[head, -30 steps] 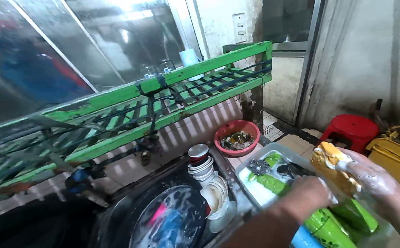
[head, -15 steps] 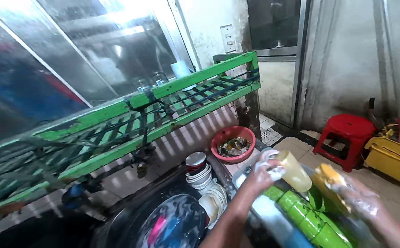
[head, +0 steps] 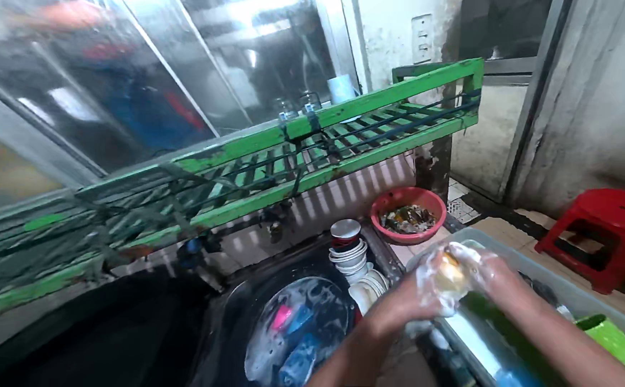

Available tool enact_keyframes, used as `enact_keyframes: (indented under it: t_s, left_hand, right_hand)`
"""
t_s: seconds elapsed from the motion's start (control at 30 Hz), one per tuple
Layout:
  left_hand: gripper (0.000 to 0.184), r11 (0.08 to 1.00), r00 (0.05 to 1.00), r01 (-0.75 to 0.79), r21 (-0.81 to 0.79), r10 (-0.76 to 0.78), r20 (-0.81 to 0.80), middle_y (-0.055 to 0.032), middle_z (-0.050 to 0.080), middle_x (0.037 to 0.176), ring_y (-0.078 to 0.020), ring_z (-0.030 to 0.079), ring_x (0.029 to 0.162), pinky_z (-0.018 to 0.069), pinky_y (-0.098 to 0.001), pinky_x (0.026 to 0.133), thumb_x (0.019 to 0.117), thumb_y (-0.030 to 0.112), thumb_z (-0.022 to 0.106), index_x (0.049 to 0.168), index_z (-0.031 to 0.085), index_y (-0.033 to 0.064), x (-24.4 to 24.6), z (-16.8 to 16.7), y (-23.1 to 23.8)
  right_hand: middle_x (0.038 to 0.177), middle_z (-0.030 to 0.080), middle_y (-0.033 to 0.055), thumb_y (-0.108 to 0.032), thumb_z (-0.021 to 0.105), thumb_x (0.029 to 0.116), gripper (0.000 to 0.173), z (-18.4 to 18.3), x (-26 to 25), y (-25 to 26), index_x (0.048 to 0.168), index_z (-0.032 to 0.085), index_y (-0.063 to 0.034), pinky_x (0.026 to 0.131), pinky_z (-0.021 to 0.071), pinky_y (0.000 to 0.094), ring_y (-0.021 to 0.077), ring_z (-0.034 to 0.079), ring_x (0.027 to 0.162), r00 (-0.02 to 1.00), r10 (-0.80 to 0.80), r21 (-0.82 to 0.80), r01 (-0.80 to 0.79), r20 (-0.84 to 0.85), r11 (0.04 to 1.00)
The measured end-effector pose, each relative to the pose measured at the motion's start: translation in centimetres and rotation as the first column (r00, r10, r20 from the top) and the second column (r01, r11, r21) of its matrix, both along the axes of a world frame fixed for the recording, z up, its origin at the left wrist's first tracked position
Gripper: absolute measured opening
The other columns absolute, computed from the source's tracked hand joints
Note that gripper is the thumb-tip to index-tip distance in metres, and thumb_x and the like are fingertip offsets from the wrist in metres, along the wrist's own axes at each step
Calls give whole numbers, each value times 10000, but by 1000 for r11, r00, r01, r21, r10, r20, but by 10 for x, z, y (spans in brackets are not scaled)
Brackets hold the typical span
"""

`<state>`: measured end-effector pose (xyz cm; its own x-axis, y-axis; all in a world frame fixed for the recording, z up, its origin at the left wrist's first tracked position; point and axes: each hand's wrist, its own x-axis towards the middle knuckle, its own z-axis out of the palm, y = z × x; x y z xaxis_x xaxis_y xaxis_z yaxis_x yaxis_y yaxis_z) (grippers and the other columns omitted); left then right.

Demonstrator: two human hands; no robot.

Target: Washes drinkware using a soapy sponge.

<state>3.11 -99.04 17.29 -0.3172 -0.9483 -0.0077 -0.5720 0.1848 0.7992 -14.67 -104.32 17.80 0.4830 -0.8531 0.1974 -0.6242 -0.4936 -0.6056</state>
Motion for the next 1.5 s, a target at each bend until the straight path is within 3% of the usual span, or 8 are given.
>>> enact_keyframes:
  t_s: [0.13,0.23,0.43,0.6,0.83,1.03,1.27,1.5]
  left_hand:
    - [819,965,940,188,-184,-123,318,-109,545,1503,-257,530,1374,416,-484,1162,800,165,836,1533,472,127,33,16,-10]
    - [850,983,993,-47,-179,27,-115,-117,477,1553,-202,510,1374,424,-398,1151,810,116,834,1550,419,62,62,12,-22]
    - [410,814,70,-311,491,535,-842,-79,706,922,-178,701,807,604,-367,699,1063,465,469,1209,625,115,-2,-14,-34]
    - [506,807,433,-396,439,585,-686,-154,588,1362,-197,610,1174,529,-370,983,1077,211,522,1536,368,62,-40,-18,-16]
    - [485,836,144,-264,481,527,-838,-108,727,1018,-202,712,880,601,-364,752,1043,509,470,1244,639,102,-25,-16,-30]
    - [607,780,380,-447,437,608,-697,-141,589,1376,-235,618,1190,540,-422,983,1032,307,621,1552,357,139,-46,-9,-16]
    - [470,730,238,-499,468,634,-736,-145,674,1123,-238,662,965,568,-441,821,1049,411,549,1367,548,65,-2,-26,-43]
    - [699,870,866,-492,-42,484,-124,-177,665,1238,-259,665,1123,552,-455,987,812,169,818,1416,502,13,1,-19,-24]
  right_hand:
    - [1045,703,190,-350,417,1092,460,7,15,18,1278,656,-4,844,550,477,272,682,892,996,71,284,-83,52,955]
    - [936,649,78,-128,521,1038,337,33,16,23,1362,580,-52,659,526,300,115,603,721,896,-270,660,-34,352,750]
    - [930,694,113,-111,489,1068,237,31,76,47,1223,626,4,667,571,312,153,679,776,495,-616,713,-11,613,701]
    - [1247,666,291,-251,614,951,426,-66,50,28,1230,674,66,1016,502,606,455,623,1218,986,-150,-244,128,-71,961]
    - [974,631,151,19,431,1003,234,1,85,45,1193,560,64,751,567,347,174,645,850,497,-584,591,165,642,790]
    - [1202,704,238,-321,633,950,445,-61,43,29,1218,692,30,984,543,551,385,669,1174,988,-142,-288,152,54,946]
    - [1138,667,146,-90,512,1050,315,8,47,36,1348,585,-20,854,557,376,186,661,968,824,-425,727,24,374,686]
    - [1515,516,179,-215,572,1010,508,-2,15,35,1490,523,-59,1144,416,524,320,504,1397,916,-195,83,177,350,981]
